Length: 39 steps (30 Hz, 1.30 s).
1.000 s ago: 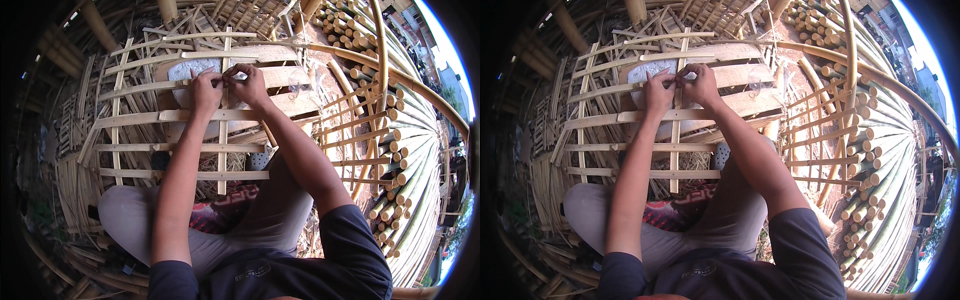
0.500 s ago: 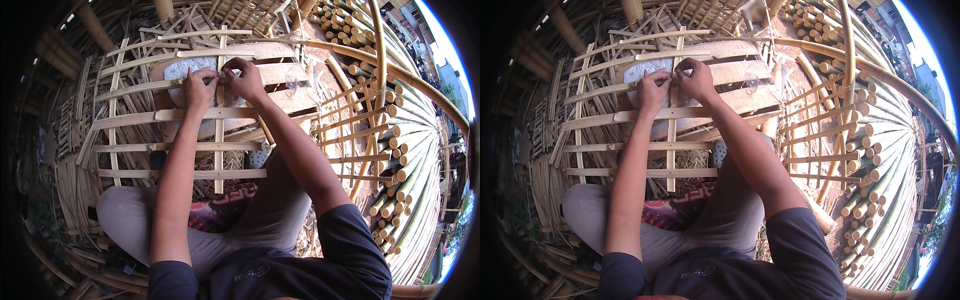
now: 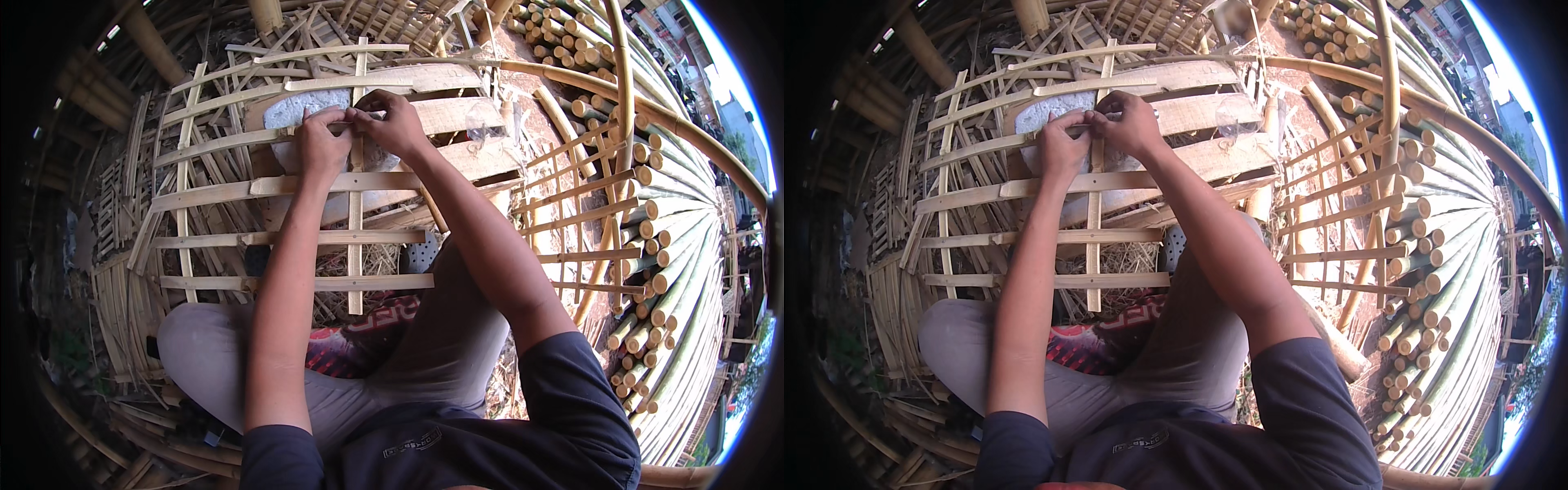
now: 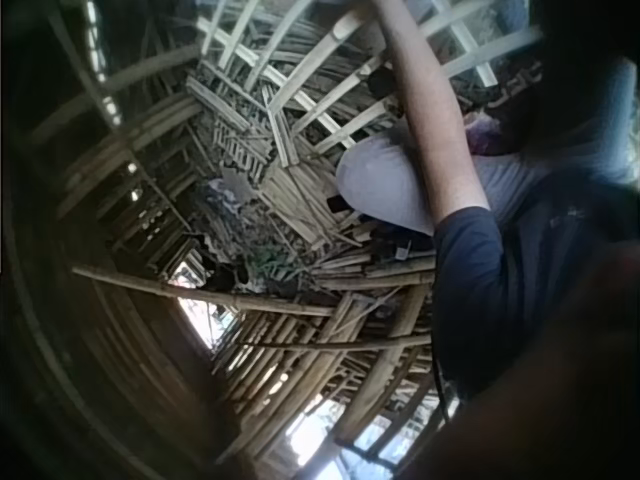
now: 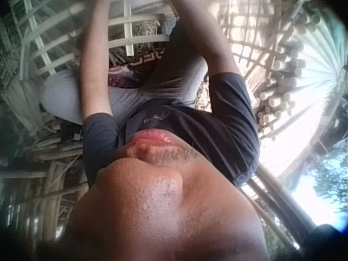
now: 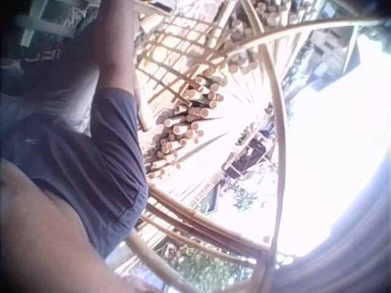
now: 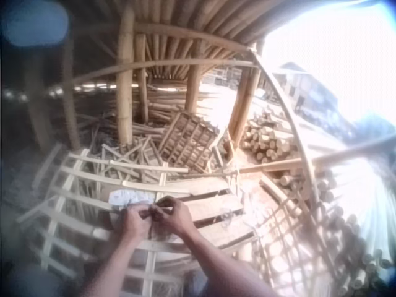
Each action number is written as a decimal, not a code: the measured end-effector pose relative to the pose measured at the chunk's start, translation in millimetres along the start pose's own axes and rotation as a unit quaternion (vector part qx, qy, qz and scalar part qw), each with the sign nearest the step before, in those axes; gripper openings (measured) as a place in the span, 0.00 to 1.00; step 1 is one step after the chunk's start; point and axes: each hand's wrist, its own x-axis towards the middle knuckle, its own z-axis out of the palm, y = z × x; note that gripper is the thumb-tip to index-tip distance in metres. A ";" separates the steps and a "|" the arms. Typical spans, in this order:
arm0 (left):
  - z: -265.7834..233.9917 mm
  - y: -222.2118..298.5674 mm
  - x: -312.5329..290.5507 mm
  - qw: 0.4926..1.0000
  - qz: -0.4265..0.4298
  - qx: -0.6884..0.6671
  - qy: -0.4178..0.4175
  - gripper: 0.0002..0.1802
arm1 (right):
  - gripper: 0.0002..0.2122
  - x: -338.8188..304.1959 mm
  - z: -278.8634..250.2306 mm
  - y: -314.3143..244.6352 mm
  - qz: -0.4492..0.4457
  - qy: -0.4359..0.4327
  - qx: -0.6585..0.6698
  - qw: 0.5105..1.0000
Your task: The person nails bamboo strips to a wooden frame using a hammer, working across a lattice structure.
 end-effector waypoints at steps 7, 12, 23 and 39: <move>-1.8 0.8 -1.3 0.984 0.008 -0.148 0.102 0.09 | 0.16 -1.5 -2.1 -5.6 0.020 -0.007 -0.001 1.000; -4.9 -1.6 -2.6 0.989 0.010 -0.085 0.120 0.12 | 0.17 -1.1 -2.0 -6.9 0.019 -0.010 -0.005 1.000; -0.3 -5.5 -0.8 0.997 0.056 0.014 0.048 0.09 | 0.17 -2.2 -3.6 -7.5 0.024 -0.028 0.036 0.999; 2.6 -7.4 0.8 0.998 0.046 0.002 0.040 0.07 | 0.26 4.1 3.2 1.1 0.061 0.018 0.083 0.995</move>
